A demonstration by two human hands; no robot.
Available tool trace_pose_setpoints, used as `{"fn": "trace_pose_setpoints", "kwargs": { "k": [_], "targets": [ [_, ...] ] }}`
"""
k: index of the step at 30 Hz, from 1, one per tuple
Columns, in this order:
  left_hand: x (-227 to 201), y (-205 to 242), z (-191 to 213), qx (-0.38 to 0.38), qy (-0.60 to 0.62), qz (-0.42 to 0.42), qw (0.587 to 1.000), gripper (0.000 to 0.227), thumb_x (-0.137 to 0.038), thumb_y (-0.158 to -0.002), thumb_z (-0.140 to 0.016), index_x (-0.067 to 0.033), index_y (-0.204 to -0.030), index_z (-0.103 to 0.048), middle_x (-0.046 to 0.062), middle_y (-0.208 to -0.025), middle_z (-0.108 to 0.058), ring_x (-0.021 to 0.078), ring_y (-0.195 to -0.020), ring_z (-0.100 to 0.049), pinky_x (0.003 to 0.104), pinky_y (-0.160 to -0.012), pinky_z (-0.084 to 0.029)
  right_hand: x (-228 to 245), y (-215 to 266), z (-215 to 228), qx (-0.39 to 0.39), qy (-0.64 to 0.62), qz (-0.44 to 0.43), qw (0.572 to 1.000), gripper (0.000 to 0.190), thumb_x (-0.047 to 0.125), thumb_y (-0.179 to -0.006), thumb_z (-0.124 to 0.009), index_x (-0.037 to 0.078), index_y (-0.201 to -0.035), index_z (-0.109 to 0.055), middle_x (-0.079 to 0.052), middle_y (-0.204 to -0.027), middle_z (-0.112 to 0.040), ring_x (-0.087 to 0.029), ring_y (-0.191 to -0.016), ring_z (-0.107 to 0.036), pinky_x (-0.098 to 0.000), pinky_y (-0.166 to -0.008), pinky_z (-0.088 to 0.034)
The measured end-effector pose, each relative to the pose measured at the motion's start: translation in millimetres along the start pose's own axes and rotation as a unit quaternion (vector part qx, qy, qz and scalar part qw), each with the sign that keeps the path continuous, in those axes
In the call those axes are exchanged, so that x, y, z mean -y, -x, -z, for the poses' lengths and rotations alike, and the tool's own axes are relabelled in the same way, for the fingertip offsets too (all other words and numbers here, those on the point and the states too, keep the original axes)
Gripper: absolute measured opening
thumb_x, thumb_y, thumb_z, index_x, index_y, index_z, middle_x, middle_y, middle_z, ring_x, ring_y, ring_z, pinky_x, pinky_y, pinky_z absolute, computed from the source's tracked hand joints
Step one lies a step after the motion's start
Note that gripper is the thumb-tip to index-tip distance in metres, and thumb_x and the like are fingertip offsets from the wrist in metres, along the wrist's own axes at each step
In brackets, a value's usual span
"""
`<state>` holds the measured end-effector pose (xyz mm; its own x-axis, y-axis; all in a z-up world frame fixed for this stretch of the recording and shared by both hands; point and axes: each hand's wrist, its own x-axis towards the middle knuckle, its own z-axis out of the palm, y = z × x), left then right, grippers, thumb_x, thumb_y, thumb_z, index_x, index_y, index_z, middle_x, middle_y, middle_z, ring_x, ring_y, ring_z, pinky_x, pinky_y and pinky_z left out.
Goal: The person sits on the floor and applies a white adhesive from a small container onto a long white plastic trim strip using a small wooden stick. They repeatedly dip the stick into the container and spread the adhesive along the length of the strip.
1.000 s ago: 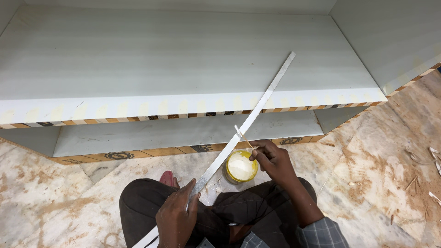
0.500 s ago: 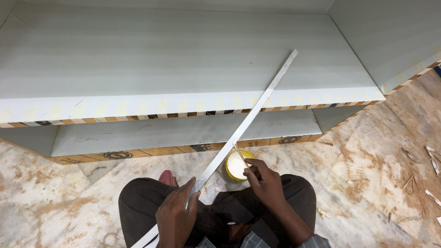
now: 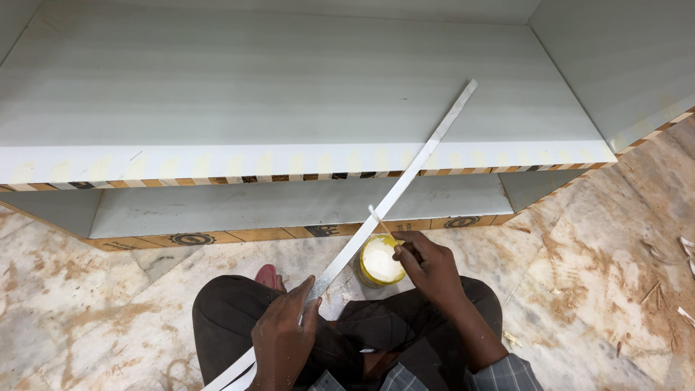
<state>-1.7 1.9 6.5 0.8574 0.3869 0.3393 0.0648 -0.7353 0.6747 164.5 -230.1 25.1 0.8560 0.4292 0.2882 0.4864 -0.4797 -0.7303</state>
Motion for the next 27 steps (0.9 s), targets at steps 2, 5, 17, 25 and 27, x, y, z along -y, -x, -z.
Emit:
{"fn": "trace_pose_setpoints", "kwargs": {
  "k": [2,5,17,25,27],
  "targets": [
    [1,0,0,0.001,-0.001,-0.002,1.0,0.037,-0.016,-0.084,-0.079,-0.0085,-0.119,-0.073,0.012,-0.1,-0.08,0.025,-0.091,-0.078,0.036,-0.075,-0.061,-1,4,-2,0.026,-0.05,-0.059,0.997,0.031,0.015,-0.096,-0.068,0.007,-0.126,-0.067,-0.006,-0.082,-0.081,-0.01,-0.067,-0.073,-0.0254,-0.058,-0.055],
    [-1,0,0,-0.001,-0.006,-0.002,1.0,0.037,-0.016,-0.083,-0.079,-0.0088,-0.119,-0.074,0.012,-0.1,-0.08,0.0261,-0.092,-0.077,0.037,-0.076,-0.061,-5,0,-14,-0.058,-0.129,-0.098,0.985,0.03,0.014,-0.099,-0.066,0.004,-0.127,-0.064,-0.008,-0.083,-0.077,-0.012,-0.061,-0.066,-0.0262,-0.054,-0.053],
    [1,-3,-1,0.001,-0.001,-0.016,1.0,0.037,-0.017,-0.084,-0.079,-0.0094,-0.121,-0.073,0.011,-0.099,-0.079,0.0252,-0.092,-0.077,0.037,-0.077,-0.061,-4,56,-25,-0.006,-0.079,-0.139,0.987,0.025,0.01,-0.093,-0.069,0.006,-0.118,-0.066,-0.004,-0.076,-0.079,-0.01,-0.051,-0.07,-0.0252,-0.045,-0.054],
    [-2,-2,-2,-0.021,-0.001,-0.035,0.999,0.038,-0.017,-0.084,-0.079,-0.0089,-0.12,-0.073,0.011,-0.101,-0.079,0.0265,-0.089,-0.077,0.037,-0.076,-0.061,20,9,-5,-0.046,-0.02,-0.07,0.996,0.029,0.012,-0.094,-0.069,0.005,-0.123,-0.066,-0.005,-0.077,-0.077,-0.008,-0.056,-0.069,-0.025,-0.048,-0.05],
    [0,-1,-2,-0.015,-0.001,-0.032,0.999,0.038,-0.017,-0.084,-0.079,-0.0086,-0.121,-0.073,0.011,-0.101,-0.079,0.0261,-0.089,-0.077,0.037,-0.076,-0.061,25,8,-5,-0.019,-0.016,-0.066,0.998,0.029,0.013,-0.094,-0.069,0.006,-0.122,-0.067,-0.005,-0.076,-0.078,-0.009,-0.056,-0.069,-0.0262,-0.048,-0.05]
  ]
}}
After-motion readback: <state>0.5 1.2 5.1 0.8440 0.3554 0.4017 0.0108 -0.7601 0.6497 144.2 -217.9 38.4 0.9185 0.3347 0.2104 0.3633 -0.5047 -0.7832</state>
